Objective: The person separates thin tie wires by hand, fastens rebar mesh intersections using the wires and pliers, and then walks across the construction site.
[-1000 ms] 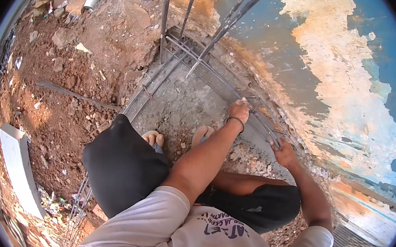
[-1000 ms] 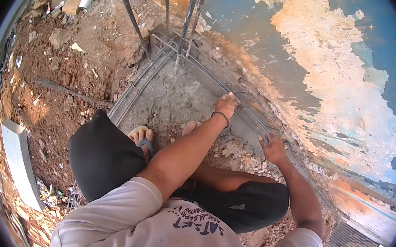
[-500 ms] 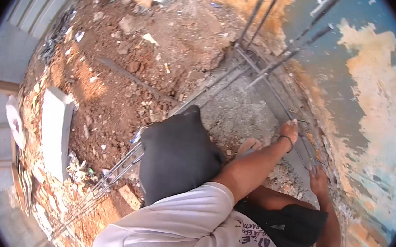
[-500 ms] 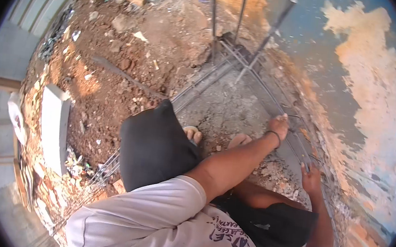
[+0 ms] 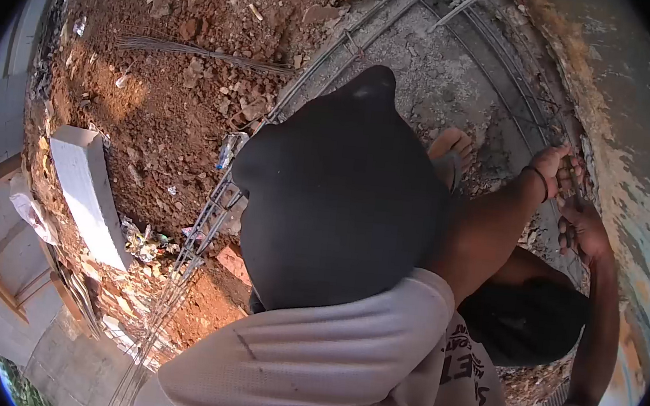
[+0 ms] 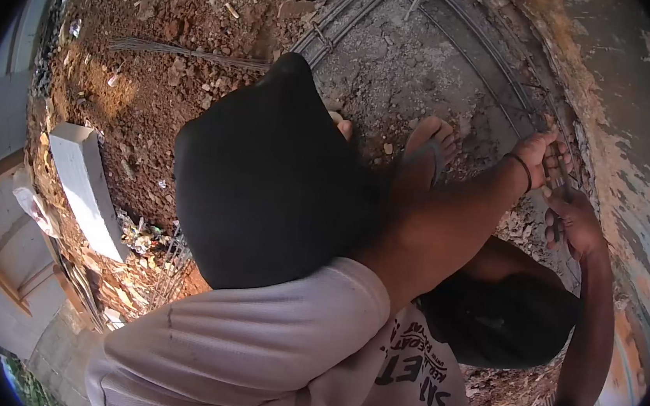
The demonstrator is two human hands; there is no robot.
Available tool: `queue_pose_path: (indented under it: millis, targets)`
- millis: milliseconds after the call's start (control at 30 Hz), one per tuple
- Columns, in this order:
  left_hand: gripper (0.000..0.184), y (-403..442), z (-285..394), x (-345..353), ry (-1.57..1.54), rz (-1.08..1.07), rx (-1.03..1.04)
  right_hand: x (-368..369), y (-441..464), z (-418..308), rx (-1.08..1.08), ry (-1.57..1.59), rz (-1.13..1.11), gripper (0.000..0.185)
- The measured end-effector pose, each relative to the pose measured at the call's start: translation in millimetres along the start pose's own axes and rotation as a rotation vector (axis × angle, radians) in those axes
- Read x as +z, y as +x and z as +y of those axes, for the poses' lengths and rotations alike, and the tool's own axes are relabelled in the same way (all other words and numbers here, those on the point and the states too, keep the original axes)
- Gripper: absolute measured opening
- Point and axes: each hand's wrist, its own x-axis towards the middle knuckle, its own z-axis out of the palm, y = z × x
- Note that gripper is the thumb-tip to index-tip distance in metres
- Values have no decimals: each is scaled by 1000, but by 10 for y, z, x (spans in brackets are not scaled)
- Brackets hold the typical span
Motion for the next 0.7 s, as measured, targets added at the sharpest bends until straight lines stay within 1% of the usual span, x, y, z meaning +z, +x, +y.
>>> queue_pose_path:
  millis: [33, 67, 100, 167, 200, 233, 300, 333, 400, 433, 500, 533, 600, 633, 700]
  targets:
    - [21, 160, -70, 24, -51, 66, 20, -28, -36, 82, 4, 1, 39, 28]
    - [22, 132, -108, 135, -10, 154, 29, -38, -49, 189, -301, -646, 348, 33]
    - [25, 44, -95, 238, 32, 243, 43, -43, -63, 275, -591, -1309, 639, 41]
    - [25, 85, -79, 397, 41, 309, 20, 157, -105, 236, -483, -1506, 861, 54]
    - [25, 166, -103, 412, -1, 345, 48, 218, -157, 170, -496, -1597, 963, 37]
    - [26, 230, -141, 420, -39, 381, 77, 161, -134, 172, -473, -1602, 990, 37]
    - [25, 175, -144, 454, 12, 390, 50, 36, -29, 143, -278, -1478, 815, 31]
    - [25, 167, -146, 418, 21, 373, 35, 11, -21, 149, -261, -1480, 837, 31]
    - [31, 214, -120, 287, 108, 315, 72, 20, 6, 126, -208, -1357, 691, 22]
    - [31, 160, -99, 250, 110, 301, 69, -51, 126, 274, -204, -1362, 704, 22]
    - [36, -238, -46, 167, 287, 43, -2, -249, 389, 583, -506, -1099, 629, 25]
    - [36, -327, -75, 171, 287, 31, 5, -256, 312, 460, -514, -1106, 638, 25]
    - [38, -419, -119, 198, 169, -114, -24, -171, 48, 145, 100, 72, 87, 33]
    - [38, -414, -101, 230, 169, -122, -24, -151, 12, 111, 96, 70, 94, 33]
    - [37, -301, -77, 196, 267, 55, -115, -114, -51, 82, -56, -59, 81, 37]
